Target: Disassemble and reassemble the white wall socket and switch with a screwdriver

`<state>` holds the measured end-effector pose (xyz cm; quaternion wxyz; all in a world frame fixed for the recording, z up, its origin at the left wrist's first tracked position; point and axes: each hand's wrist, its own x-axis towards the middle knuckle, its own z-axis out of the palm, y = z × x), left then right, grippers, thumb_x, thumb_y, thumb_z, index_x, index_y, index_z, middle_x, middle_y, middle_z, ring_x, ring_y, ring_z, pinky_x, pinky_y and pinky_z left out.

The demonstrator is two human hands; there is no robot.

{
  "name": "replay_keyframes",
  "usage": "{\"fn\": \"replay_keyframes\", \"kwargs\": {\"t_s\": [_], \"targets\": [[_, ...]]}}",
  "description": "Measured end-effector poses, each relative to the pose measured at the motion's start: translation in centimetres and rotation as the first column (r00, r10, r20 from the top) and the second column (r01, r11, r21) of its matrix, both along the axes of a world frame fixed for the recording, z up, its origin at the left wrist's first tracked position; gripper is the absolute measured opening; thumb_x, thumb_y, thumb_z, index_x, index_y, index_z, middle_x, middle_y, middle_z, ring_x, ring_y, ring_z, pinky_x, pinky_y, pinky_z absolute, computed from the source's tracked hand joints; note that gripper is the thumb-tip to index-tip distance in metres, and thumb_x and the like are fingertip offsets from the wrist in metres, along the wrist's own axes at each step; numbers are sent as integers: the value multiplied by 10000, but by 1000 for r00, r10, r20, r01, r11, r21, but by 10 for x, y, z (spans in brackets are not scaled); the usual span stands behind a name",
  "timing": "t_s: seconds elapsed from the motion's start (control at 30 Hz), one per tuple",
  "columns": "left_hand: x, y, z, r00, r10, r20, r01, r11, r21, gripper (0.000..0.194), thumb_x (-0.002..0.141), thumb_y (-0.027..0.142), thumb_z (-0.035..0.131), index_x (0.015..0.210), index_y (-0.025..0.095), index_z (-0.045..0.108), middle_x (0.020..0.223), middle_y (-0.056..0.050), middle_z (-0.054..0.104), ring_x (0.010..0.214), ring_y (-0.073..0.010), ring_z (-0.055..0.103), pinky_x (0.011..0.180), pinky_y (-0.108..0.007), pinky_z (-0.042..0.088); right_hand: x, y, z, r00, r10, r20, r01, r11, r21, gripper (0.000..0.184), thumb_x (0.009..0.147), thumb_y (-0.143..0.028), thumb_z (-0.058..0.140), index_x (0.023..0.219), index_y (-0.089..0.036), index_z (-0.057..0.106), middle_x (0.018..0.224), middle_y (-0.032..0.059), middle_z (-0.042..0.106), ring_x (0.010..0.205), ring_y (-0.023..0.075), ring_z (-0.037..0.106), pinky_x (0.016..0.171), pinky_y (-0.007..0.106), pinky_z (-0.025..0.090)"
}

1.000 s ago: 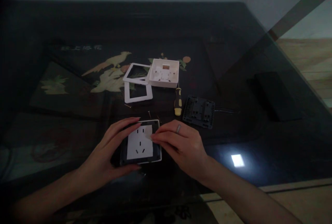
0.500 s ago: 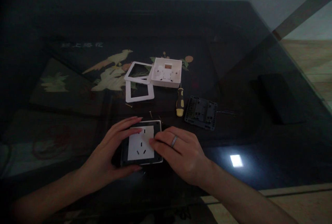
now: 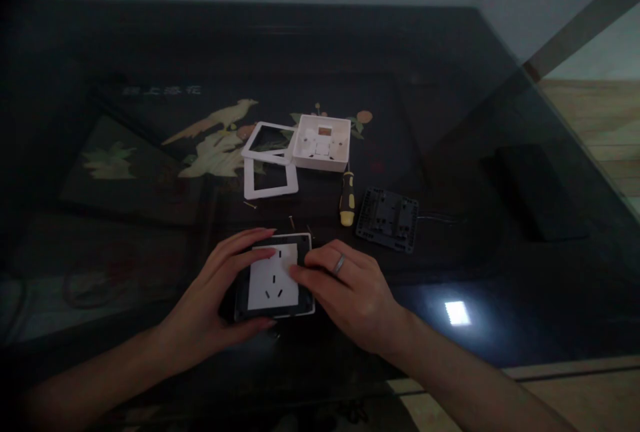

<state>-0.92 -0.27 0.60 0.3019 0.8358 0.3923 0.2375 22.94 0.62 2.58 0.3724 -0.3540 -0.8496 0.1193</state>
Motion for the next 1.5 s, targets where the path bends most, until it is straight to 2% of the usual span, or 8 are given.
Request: {"fn": "replay_keyframes", "kwargs": {"t_s": [0.13, 0.5, 0.63, 0.8, 1.0, 1.3, 1.4, 1.5], "targets": [[0, 1, -1, 1000, -4, 12, 4, 1000, 4, 680, 819, 347, 736, 1396, 237, 393, 1492, -155, 414, 1379, -341, 393, 1114, -561, 404, 1, 0, 0, 999, -27, -18, 25, 996, -81, 224, 974, -145, 525, 933, -146, 746, 821, 62, 703, 750, 135, 665, 635, 238, 576], [0, 1, 1, 1000, -13, -23, 13, 1000, 15, 682, 820, 345, 734, 1389, 220, 380, 1484, -156, 401, 1378, -323, 378, 1119, -527, 407, 1, 0, 0, 988, -143, -65, 125, 966, -227, 77, 879, -164, 682, 894, -143, 755, 837, 53, 702, 767, 144, 680, 695, 239, 585], [0, 0, 0, 1000, -12, -27, 13, 1000, 20, 672, 830, 339, 722, 1393, 220, 376, 1494, -145, 387, 1387, -310, 362, 1133, -507, 394, 1, 1, 3, 985, -158, -74, 123, 929, -350, 35, 826, -156, 738, 860, -167, 737, 836, 32, 702, 776, 151, 692, 704, 243, 584], [1, 0, -2, 1000, -5, -9, 5, 999, 36, 654, 838, 371, 710, 1388, 217, 393, 1489, -134, 393, 1387, -294, 360, 1148, -477, 377, -1, 2, 5, 981, -172, -95, 111, 884, -453, 115, 783, -75, 758, 824, -179, 730, 812, 0, 681, 746, 120, 678, 670, 196, 562], [0, 0, -2, 1000, -6, -4, 6, 999, 32, 647, 848, 367, 698, 1395, 218, 385, 1498, -143, 383, 1396, -303, 347, 1144, -501, 378, -1, 3, 3, 985, -129, -113, 71, 906, -418, 117, 791, -45, 741, 823, -155, 719, 799, 5, 679, 740, 104, 667, 687, 166, 544], [1, 1, 1, 1000, -11, -12, 12, 999, 48, 627, 858, 372, 694, 1381, 203, 391, 1483, -147, 385, 1401, -301, 335, 1149, -491, 372, -3, 1, 1, 991, -82, -105, 49, 956, -290, 81, 896, -84, 629, 868, -136, 684, 811, 34, 683, 764, 112, 655, 716, 176, 537], [1, 0, 0, 1000, -9, -16, 9, 999, 44, 642, 854, 375, 697, 1391, 208, 389, 1491, -141, 379, 1401, -302, 333, 1149, -488, 370, -2, 1, 2, 993, -57, -107, 21, 950, -312, 75, 877, -77, 653, 870, -142, 688, 817, 32, 689, 770, 117, 659, 716, 187, 537], [2, -1, -1, 1000, -3, -19, 3, 999, 50, 640, 851, 377, 697, 1389, 210, 393, 1493, -135, 376, 1397, -299, 332, 1149, -483, 370, -1, 1, 3, 990, -59, -126, 5, 919, -394, 93, 846, -66, 685, 851, -158, 693, 803, 16, 687, 748, 116, 660, 684, 195, 535]]}}
